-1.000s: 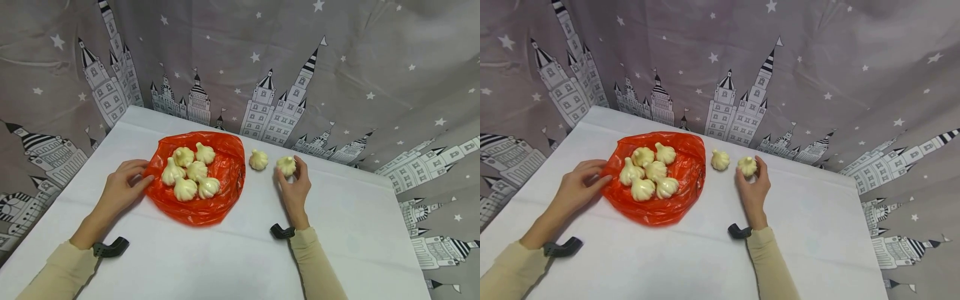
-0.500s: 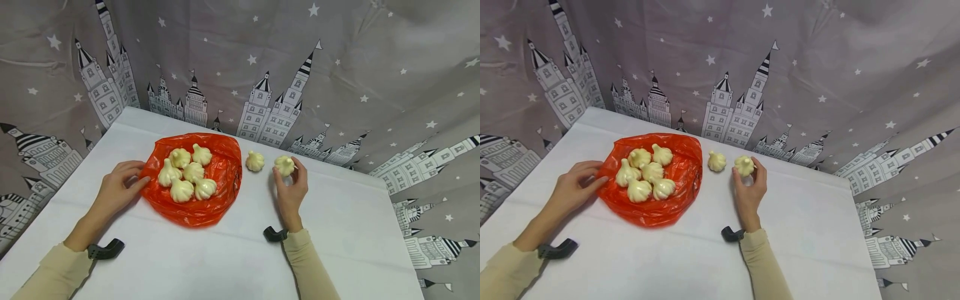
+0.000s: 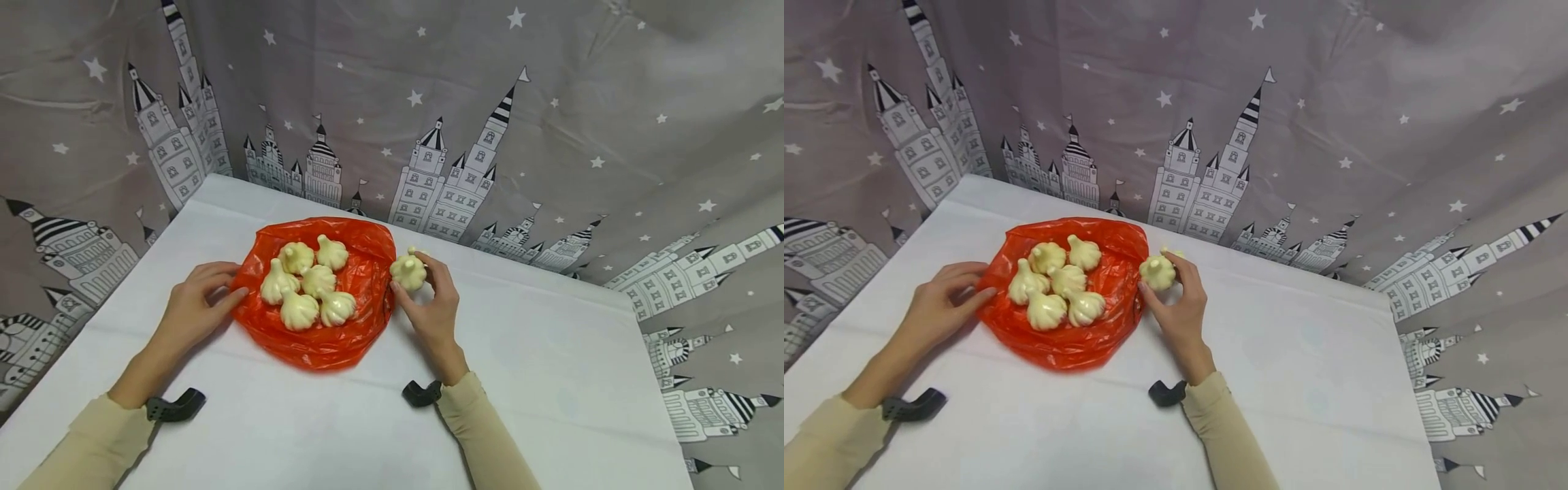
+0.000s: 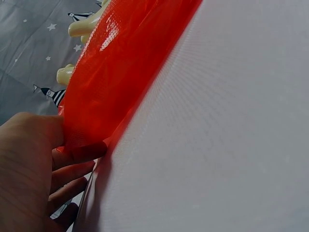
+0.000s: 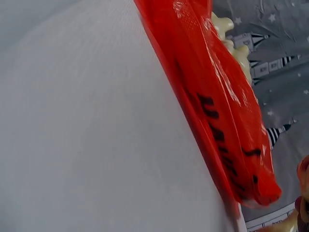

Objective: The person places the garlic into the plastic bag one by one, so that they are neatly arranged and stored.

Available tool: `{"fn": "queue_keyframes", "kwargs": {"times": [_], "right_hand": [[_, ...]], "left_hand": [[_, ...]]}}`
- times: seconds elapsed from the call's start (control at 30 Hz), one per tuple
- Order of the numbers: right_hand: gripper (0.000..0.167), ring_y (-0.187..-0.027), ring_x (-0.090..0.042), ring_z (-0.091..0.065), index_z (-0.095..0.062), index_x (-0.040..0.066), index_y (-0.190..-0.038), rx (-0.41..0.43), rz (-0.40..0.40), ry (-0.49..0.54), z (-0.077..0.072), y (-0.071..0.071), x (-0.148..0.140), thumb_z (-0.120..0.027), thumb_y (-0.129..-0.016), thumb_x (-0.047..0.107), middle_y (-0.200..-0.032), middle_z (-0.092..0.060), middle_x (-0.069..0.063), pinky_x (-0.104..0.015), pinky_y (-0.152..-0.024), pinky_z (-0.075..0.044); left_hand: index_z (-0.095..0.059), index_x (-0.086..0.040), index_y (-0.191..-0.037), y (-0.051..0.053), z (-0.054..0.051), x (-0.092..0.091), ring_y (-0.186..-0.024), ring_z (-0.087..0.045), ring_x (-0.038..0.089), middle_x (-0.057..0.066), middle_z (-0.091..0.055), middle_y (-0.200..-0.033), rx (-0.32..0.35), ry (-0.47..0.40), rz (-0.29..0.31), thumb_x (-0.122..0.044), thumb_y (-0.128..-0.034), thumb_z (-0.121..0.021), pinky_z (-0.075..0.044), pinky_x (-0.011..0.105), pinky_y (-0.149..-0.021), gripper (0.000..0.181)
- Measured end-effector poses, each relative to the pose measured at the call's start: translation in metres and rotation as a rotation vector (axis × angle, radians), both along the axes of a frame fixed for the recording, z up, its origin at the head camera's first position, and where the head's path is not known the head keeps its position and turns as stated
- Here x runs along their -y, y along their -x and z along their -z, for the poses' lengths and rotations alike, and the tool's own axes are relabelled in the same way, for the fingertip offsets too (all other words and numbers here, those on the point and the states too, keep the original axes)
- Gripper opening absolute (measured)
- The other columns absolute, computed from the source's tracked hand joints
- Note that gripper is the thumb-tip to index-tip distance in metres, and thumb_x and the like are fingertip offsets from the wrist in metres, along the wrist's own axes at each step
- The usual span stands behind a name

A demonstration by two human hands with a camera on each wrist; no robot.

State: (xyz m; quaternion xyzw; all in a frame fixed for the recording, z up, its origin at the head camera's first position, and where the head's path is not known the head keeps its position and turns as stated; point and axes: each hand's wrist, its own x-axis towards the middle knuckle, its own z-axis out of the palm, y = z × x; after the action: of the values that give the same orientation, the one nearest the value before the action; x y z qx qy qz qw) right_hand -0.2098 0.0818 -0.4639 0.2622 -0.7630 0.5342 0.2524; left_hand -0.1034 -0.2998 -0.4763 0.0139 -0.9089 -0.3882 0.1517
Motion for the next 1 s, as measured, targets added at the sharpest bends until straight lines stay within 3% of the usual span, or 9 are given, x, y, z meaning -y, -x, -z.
{"fn": "queue_keyframes", "kwargs": {"times": [0.07, 0.23, 0.5, 1.0], "right_hand": [[0.062, -0.113, -0.024, -0.068, -0.062, 0.006, -0.14, 0.004, -0.015, -0.023, 0.007, 0.006, 0.006, -0.088, -0.085, 0.015, -0.133, -0.068, -0.011, -0.029, -0.092, -0.059], [0.06, -0.108, -0.023, -0.07, -0.062, 0.008, -0.14, 0.037, -0.053, -0.085, 0.005, 0.006, 0.025, -0.087, -0.086, 0.018, -0.129, -0.069, -0.008, -0.035, -0.089, -0.06], [0.056, -0.121, -0.019, -0.067, -0.063, 0.008, -0.134, 0.093, -0.127, -0.241, 0.005, 0.004, 0.044, -0.086, -0.087, 0.027, -0.129, -0.072, -0.006, -0.038, -0.112, -0.05], [0.058, -0.128, -0.021, -0.064, -0.06, 0.005, -0.141, 0.125, -0.145, -0.329, 0.006, 0.002, 0.049, -0.082, -0.092, 0.027, -0.136, -0.069, -0.009, -0.037, -0.115, -0.05]], "left_hand": [[-0.077, -0.001, -0.102, -0.001, -0.001, 0.0, -0.136, -0.052, 0.04, 0.02, -0.065, -0.139, 0.016, 0.005, -0.01, -0.021, -0.097, -0.078, -0.025, -0.006, -0.092, 0.02], [-0.077, -0.001, -0.101, -0.002, -0.002, -0.001, -0.136, -0.052, 0.041, 0.02, -0.065, -0.138, 0.017, 0.003, -0.011, -0.021, -0.0974, -0.077, -0.025, -0.006, -0.093, 0.02], [-0.077, -0.002, -0.101, 0.001, -0.001, -0.003, -0.136, -0.052, 0.04, 0.019, -0.065, -0.139, 0.02, -0.006, -0.003, -0.02, -0.0977, -0.077, -0.025, -0.006, -0.093, 0.019], [-0.077, -0.003, -0.101, 0.0, 0.0, -0.001, -0.136, -0.052, 0.039, 0.018, -0.065, -0.139, 0.026, -0.006, -0.009, -0.021, -0.0976, -0.077, -0.028, -0.005, -0.093, 0.019]]}}
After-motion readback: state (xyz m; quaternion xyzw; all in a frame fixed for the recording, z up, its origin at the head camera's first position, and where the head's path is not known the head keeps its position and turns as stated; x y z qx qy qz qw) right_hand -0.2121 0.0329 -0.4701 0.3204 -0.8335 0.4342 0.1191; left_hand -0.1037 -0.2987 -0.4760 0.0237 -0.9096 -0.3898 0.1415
